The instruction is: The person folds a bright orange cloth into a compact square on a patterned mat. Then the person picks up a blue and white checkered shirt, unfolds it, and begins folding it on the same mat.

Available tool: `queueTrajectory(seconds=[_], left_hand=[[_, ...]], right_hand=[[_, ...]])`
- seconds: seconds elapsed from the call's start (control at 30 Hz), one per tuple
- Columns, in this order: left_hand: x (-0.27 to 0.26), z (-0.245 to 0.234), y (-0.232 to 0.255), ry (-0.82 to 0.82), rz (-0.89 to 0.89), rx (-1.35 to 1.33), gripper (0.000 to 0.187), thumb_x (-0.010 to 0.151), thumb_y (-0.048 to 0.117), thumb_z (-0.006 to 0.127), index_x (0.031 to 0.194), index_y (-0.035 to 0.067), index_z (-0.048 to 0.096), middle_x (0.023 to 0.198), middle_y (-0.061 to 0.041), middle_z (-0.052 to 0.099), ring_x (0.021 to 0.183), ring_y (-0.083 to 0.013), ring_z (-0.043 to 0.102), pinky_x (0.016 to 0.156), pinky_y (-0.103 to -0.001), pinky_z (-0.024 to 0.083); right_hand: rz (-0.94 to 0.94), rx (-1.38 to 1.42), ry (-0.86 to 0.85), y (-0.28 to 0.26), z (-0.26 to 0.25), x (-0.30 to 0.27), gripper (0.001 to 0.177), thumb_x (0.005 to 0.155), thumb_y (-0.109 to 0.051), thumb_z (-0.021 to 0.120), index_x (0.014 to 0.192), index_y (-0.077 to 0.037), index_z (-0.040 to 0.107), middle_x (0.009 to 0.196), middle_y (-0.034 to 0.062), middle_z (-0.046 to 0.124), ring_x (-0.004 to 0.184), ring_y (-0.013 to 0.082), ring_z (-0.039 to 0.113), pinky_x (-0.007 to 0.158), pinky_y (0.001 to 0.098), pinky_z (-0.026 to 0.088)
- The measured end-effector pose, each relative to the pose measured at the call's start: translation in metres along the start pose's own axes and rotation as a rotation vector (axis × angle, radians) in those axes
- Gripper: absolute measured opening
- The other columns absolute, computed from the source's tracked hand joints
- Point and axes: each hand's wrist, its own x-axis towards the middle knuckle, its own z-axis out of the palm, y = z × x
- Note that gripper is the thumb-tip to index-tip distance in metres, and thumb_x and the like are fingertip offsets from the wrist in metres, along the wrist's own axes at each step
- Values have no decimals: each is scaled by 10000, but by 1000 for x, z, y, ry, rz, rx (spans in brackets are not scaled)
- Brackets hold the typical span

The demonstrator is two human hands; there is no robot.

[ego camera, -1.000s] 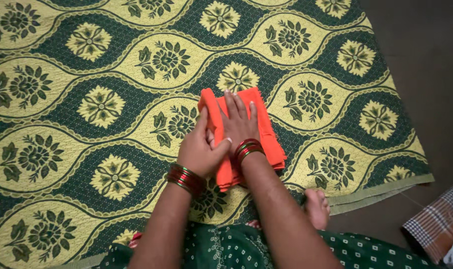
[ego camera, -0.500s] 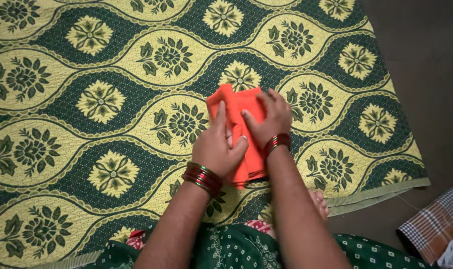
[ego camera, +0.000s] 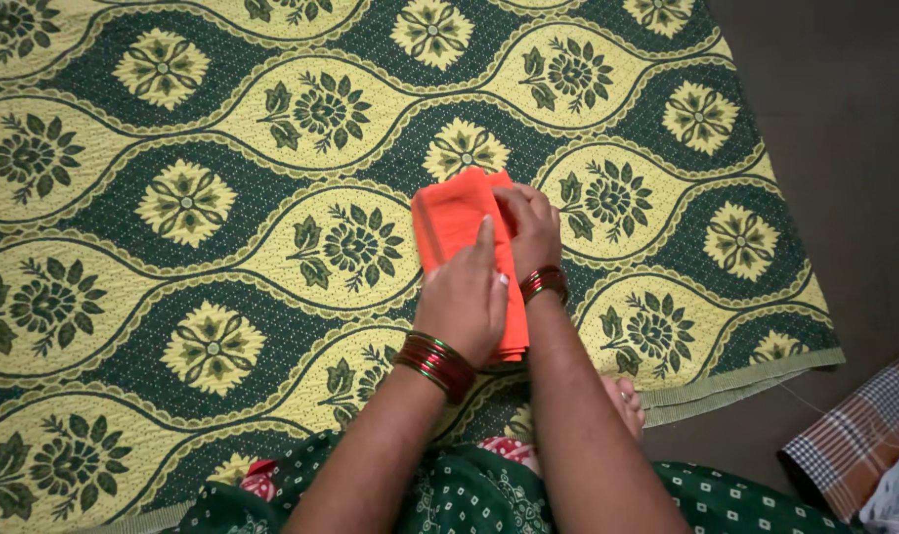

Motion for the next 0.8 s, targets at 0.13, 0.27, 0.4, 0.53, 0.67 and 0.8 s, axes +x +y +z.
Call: queueTrajectory(seconds=[0.13, 0.27, 0.4, 0.53, 0.67, 0.8], left_hand=[[-4, 8, -11, -26, 48, -47, 652, 919, 141, 579, 1507, -57, 378, 1032, -201, 651, 942, -387, 639, 836, -520, 498], [-11, 15, -19, 25, 107, -128, 659, 888, 83, 610, 1502, -33, 399, 1107, -235, 589, 997, -404, 608, 875, -491, 522], [-16, 25, -25, 57, 172, -189, 639, 879, 67, 646, 1479, -26, 445, 1199, -217, 582, 1074, -395, 604, 952, -469, 517], [-18, 29, -25, 61, 222, -175, 519, 873, 80, 664, 1371, -4, 542, 1258, -194, 605, 1146, -383, 613, 1013, -449, 510], [-20, 24, -23, 26, 224, -214, 508, 866, 100, 664, 1356, -1, 570, 1257, -180, 613, 1122, -378, 616, 1002, -449, 508], [-21, 20, -15, 100, 226, -150, 479, 877, 161, 668, 1343, 73, 599, 1264, -141, 610, 1170, -340, 610, 1091, -507, 437]], right_hand=[[180, 428, -34, 3, 1, 1, 256, 948, -37, 570, 1128, -99, 741, 1307, 75, 602, 1202, 262, 606, 997, 316, 556], [-34, 278, -33, 4, -8, -2, 279, 849, -64, 660, 1113, -15, 734, 1319, 131, 613, 1215, 267, 594, 1001, 342, 530], [100, 448, -76, -3, -20, -1, 248, 1061, -234, 612, 1037, -11, 719, 1401, 111, 639, 1258, 207, 620, 1031, 309, 503], [259, 555, -157, -16, -36, 3, 310, 989, -279, 672, 892, 14, 694, 1389, 124, 620, 1110, 201, 594, 935, 302, 485], [137, 518, -195, -23, -46, 8, 295, 993, -233, 701, 889, 43, 713, 1273, 152, 677, 1262, 158, 587, 1005, 298, 475], [232, 654, -177, -18, -46, 13, 242, 988, -237, 673, 1019, -3, 727, 1289, 93, 660, 1108, 118, 622, 944, 273, 499]])
